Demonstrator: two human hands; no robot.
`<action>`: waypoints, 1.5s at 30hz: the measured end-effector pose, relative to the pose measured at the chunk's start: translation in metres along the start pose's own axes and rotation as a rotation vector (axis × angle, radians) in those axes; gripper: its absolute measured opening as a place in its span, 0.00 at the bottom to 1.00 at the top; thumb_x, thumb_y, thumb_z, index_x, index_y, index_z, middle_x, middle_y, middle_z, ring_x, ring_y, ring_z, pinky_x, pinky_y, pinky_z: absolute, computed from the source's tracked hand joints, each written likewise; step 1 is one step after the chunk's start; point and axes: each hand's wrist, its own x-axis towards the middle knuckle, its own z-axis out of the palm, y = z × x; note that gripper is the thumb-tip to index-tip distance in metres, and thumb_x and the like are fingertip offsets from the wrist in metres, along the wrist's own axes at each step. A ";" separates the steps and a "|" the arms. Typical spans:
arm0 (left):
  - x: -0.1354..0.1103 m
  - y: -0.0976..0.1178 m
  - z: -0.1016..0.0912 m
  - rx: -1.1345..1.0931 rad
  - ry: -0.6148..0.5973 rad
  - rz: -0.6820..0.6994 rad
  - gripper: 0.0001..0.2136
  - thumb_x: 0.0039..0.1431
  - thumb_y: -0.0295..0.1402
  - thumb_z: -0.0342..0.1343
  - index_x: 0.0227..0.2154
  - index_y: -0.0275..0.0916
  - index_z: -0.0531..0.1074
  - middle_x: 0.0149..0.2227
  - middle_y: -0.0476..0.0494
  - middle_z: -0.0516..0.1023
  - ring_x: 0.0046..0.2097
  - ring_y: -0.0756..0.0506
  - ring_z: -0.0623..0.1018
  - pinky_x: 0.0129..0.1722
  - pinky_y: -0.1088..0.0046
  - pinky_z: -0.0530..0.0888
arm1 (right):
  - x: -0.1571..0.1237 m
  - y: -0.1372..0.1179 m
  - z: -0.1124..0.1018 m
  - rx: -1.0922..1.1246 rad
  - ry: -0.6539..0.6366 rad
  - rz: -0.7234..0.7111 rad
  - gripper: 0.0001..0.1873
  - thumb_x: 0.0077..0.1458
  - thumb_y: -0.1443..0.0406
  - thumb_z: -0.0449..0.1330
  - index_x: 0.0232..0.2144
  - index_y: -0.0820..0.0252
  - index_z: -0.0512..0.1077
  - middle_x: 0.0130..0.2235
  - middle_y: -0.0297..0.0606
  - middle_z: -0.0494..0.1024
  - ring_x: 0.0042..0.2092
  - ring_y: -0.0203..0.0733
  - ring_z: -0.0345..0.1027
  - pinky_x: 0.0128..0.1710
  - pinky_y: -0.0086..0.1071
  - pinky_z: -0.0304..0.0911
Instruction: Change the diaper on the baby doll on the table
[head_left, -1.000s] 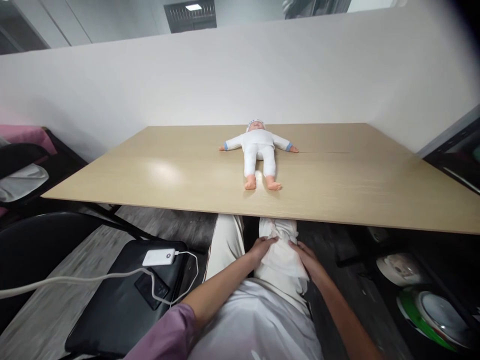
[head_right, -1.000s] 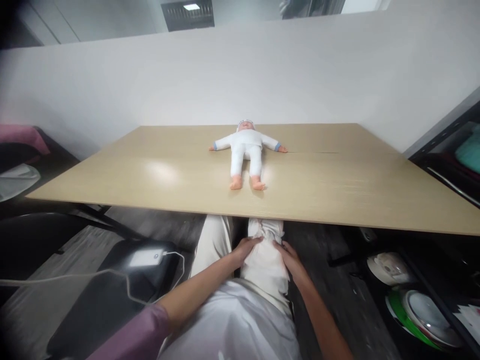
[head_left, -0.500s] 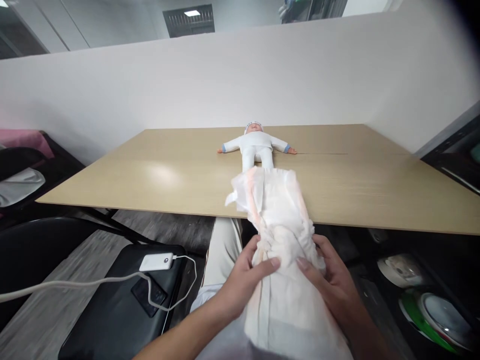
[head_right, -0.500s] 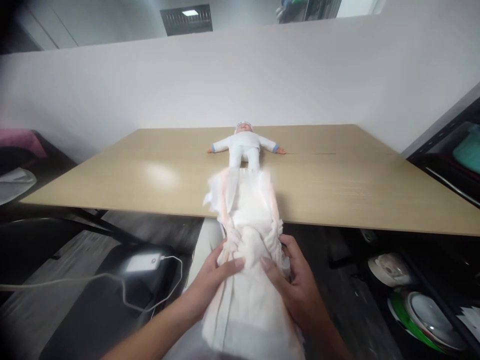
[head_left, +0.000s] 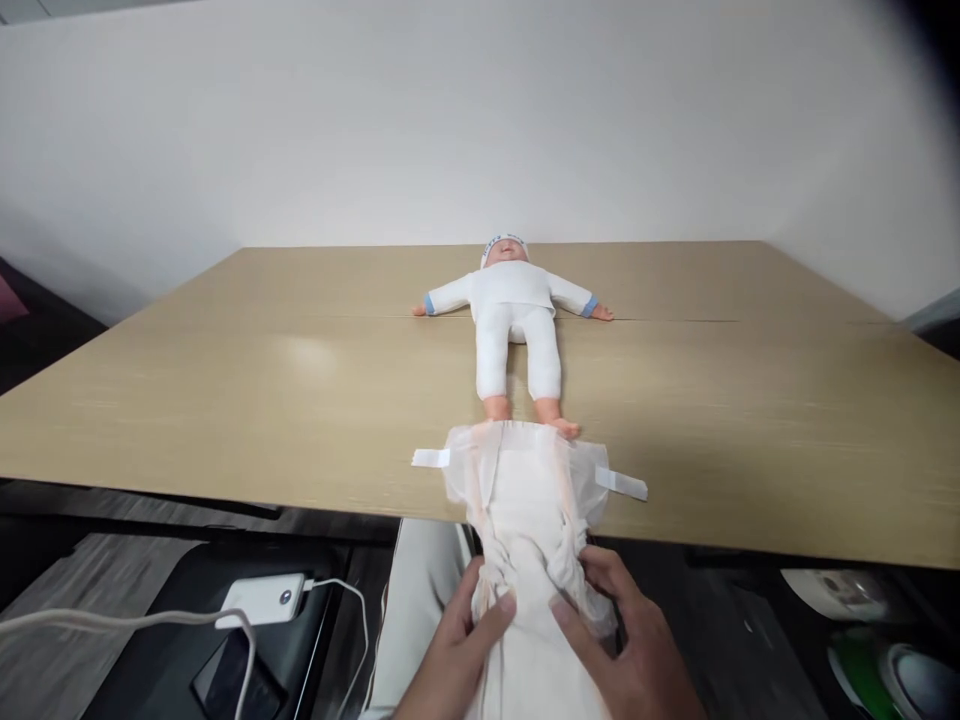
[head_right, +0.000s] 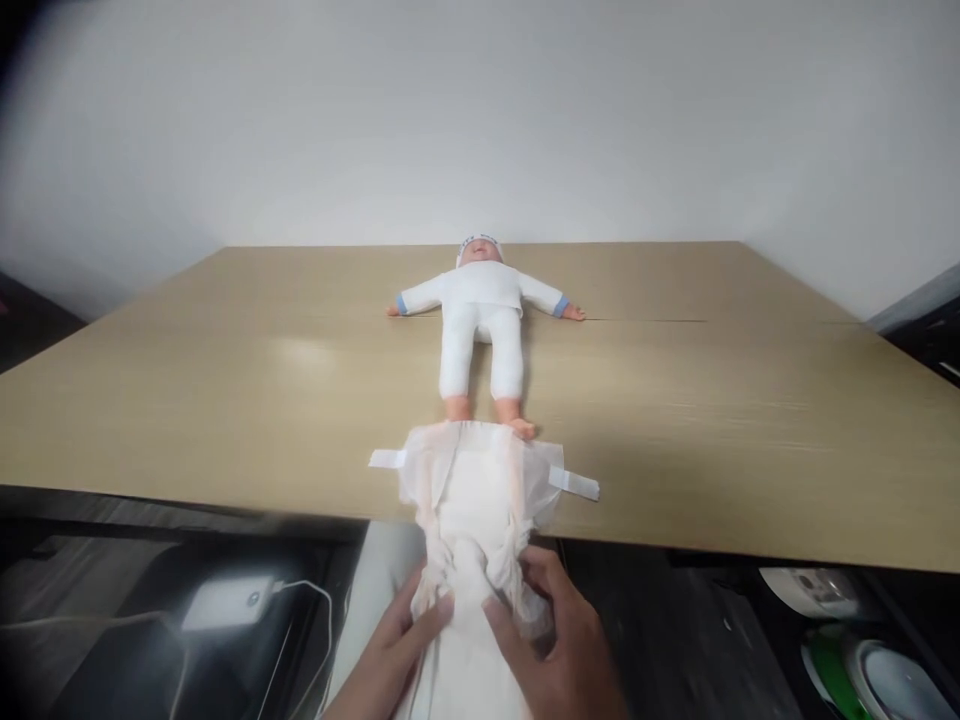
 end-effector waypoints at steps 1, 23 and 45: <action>0.001 -0.002 0.000 0.006 0.002 -0.005 0.28 0.55 0.52 0.69 0.56 0.49 0.74 0.58 0.39 0.79 0.62 0.36 0.76 0.62 0.59 0.72 | 0.003 -0.001 -0.003 -0.067 0.059 -0.022 0.20 0.56 0.49 0.67 0.47 0.46 0.69 0.34 0.37 0.81 0.32 0.48 0.77 0.30 0.36 0.76; 0.034 0.198 -0.019 1.443 -0.178 0.627 0.10 0.71 0.29 0.49 0.50 0.44 0.72 0.50 0.44 0.78 0.50 0.42 0.76 0.51 0.65 0.73 | 0.096 -0.034 0.030 -0.467 -0.300 -0.374 0.35 0.70 0.59 0.53 0.75 0.51 0.50 0.75 0.36 0.53 0.75 0.52 0.46 0.72 0.56 0.53; 0.188 0.238 0.050 1.781 -0.699 1.419 0.13 0.66 0.31 0.54 0.51 0.42 0.75 0.57 0.39 0.79 0.57 0.35 0.73 0.56 0.55 0.68 | 0.107 -0.032 0.024 -0.476 -0.397 -0.356 0.34 0.72 0.55 0.50 0.75 0.51 0.50 0.76 0.35 0.49 0.76 0.48 0.43 0.74 0.54 0.48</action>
